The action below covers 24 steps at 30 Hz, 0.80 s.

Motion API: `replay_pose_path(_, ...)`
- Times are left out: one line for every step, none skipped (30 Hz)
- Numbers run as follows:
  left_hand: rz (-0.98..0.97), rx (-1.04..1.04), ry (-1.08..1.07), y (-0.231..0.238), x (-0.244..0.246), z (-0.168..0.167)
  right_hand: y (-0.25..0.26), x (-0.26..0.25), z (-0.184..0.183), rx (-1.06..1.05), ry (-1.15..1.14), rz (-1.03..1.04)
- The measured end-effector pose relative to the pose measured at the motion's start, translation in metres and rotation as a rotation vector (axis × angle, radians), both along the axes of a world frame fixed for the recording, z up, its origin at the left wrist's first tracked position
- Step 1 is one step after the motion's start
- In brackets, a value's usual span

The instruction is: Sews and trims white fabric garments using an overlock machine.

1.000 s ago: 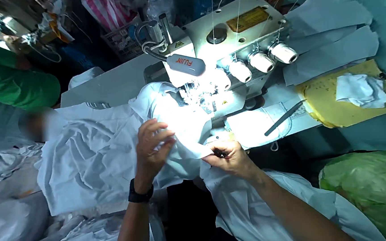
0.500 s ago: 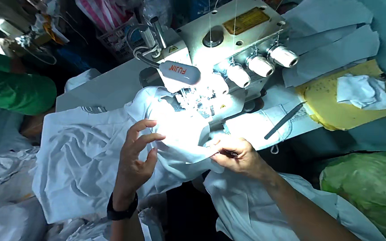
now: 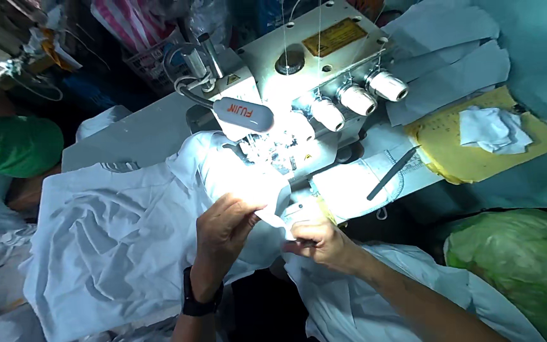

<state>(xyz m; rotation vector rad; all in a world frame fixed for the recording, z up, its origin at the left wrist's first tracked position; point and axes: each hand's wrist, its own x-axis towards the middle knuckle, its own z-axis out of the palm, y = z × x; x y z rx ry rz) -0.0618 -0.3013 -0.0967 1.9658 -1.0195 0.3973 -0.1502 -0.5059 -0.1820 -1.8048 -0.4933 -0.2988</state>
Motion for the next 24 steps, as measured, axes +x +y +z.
replay_pose_path(-0.011,-0.004,0.015,-0.003,-0.001,0.005,-0.002,0.001,0.001,0.027,-0.023,0.002)
replay_pose_path(-0.015,0.001,0.028,-0.005,-0.001,0.011,-0.005,0.004,0.003,0.073,-0.039,-0.005)
replay_pose_path(-0.01,0.011,0.039,-0.006,-0.001,0.015,-0.008,0.007,0.006,0.118,-0.053,-0.012)
replay_pose_path(0.004,0.026,0.049,-0.008,0.0,0.02,-0.011,0.01,0.008,0.143,-0.074,-0.03)
replay_pose_path(0.024,0.04,0.056,-0.01,0.002,0.023,-0.013,0.015,0.009,0.14,-0.105,-0.063)
replay_pose_path(0.053,0.047,0.056,-0.013,0.004,0.024,-0.015,0.02,0.009,0.098,-0.147,-0.127)
replay_pose_path(0.083,0.047,0.052,-0.016,0.007,0.023,-0.016,0.026,0.007,0.034,-0.183,-0.205)
replay_pose_path(0.109,0.05,0.045,-0.018,0.012,0.022,-0.016,0.033,0.004,-0.034,-0.217,-0.27)
replay_pose_path(0.126,0.057,0.047,-0.019,0.018,0.021,-0.016,0.039,0.001,-0.093,-0.237,-0.296)
replay_pose_path(0.131,0.066,0.064,-0.02,0.025,0.018,-0.018,0.044,-0.002,-0.131,-0.239,-0.276)
replay_pose_path(0.124,0.079,0.098,-0.018,0.031,0.016,-0.019,0.045,-0.005,-0.147,-0.226,-0.221)
replay_pose_path(0.104,0.088,0.14,-0.015,0.035,0.014,-0.02,0.043,-0.007,-0.132,-0.205,-0.15)
replay_pose_path(0.075,0.093,0.173,-0.011,0.037,0.014,-0.019,0.038,-0.007,-0.079,-0.191,-0.064)
replay_pose_path(0.047,0.102,0.2,-0.007,0.037,0.014,-0.018,0.031,-0.005,0.004,-0.176,0.026)
replay_pose_path(0.028,0.113,0.218,-0.004,0.035,0.014,-0.017,0.022,-0.003,0.081,-0.14,0.103)
replay_pose_path(0.021,0.122,0.232,-0.002,0.032,0.013,-0.015,0.013,-0.004,0.14,-0.101,0.155)
replay_pose_path(0.023,0.132,0.241,0.0,0.029,0.012,-0.013,0.005,-0.008,0.171,-0.064,0.176)
replay_pose_path(0.032,0.142,0.244,0.0,0.027,0.012,-0.011,-0.001,-0.013,0.173,-0.037,0.168)
replay_pose_path(0.046,0.158,0.24,0.0,0.025,0.013,-0.009,-0.005,-0.02,0.16,-0.017,0.142)
replay_pose_path(0.061,0.169,0.233,-0.001,0.024,0.013,-0.007,-0.009,-0.025,0.145,-0.008,0.1)
replay_pose_path(0.077,0.173,0.233,-0.002,0.023,0.013,-0.005,-0.013,-0.029,0.129,-0.007,0.05)
replay_pose_path(0.088,0.175,0.24,-0.002,0.022,0.013,-0.003,-0.016,-0.031,0.118,-0.01,0.001)
replay_pose_path(0.098,0.175,0.249,-0.003,0.021,0.013,-0.002,-0.018,-0.031,0.117,-0.014,-0.045)
replay_pose_path(0.106,0.178,0.255,-0.003,0.02,0.013,-0.001,-0.02,-0.031,0.128,-0.009,-0.084)
